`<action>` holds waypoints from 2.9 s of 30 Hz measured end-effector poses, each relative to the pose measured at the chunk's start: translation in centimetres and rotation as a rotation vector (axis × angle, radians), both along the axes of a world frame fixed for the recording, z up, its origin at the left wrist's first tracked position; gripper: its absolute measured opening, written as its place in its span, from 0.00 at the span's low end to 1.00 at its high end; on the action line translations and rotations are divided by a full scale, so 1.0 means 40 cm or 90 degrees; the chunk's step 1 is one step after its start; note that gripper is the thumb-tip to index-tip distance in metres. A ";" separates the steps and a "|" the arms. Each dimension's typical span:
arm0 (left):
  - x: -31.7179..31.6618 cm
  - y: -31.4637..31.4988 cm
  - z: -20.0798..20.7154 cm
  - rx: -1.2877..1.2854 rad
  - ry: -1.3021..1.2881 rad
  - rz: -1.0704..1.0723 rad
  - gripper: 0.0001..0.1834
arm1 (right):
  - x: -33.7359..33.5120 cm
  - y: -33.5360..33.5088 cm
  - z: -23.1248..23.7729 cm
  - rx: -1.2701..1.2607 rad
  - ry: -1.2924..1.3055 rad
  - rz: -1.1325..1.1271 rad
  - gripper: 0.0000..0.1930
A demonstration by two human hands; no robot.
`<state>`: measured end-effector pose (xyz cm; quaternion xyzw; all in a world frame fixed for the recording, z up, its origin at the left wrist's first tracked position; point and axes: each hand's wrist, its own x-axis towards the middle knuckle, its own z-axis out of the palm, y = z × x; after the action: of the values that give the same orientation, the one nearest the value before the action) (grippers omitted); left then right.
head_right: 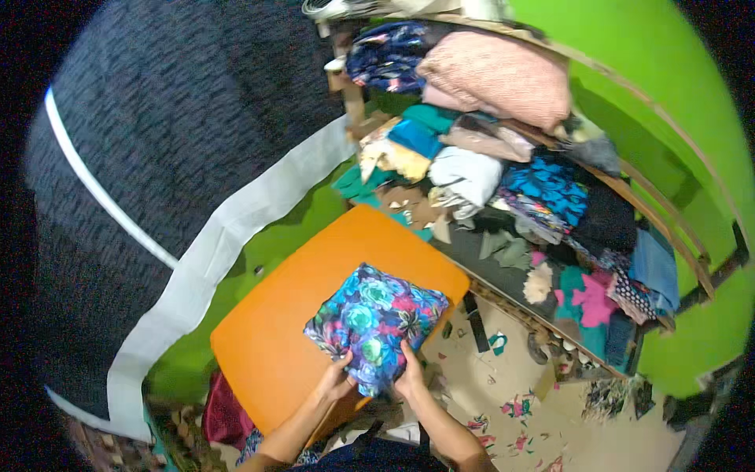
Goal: Folding large pieces of floral patterned fabric and placing them on a storage shelf.
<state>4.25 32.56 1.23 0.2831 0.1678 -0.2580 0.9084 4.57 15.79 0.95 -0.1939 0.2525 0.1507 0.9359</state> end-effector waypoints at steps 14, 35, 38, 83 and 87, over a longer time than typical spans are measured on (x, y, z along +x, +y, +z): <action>0.217 0.054 -0.076 -0.103 -0.278 -0.250 0.32 | 0.012 0.046 -0.117 -0.362 -0.266 -0.402 0.23; 0.435 -0.237 0.105 -0.226 -0.364 -0.389 0.20 | 0.141 -0.252 0.138 -0.436 -0.510 -0.652 0.20; 0.492 -0.292 0.169 -0.269 -0.341 -0.410 0.21 | 0.199 -0.308 0.212 -0.470 -0.500 -0.667 0.20; 0.729 -0.022 0.133 0.737 -0.752 -0.046 0.23 | 0.877 0.081 0.355 -1.883 0.091 0.506 0.25; 0.671 -0.018 0.187 0.879 -0.952 0.293 0.15 | 0.858 0.014 0.373 -1.876 0.011 0.416 0.24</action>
<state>31.10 31.85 8.70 0.7895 -0.2766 0.3145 0.4487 38.89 16.37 15.88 -0.9776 0.1258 -0.0333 -0.1653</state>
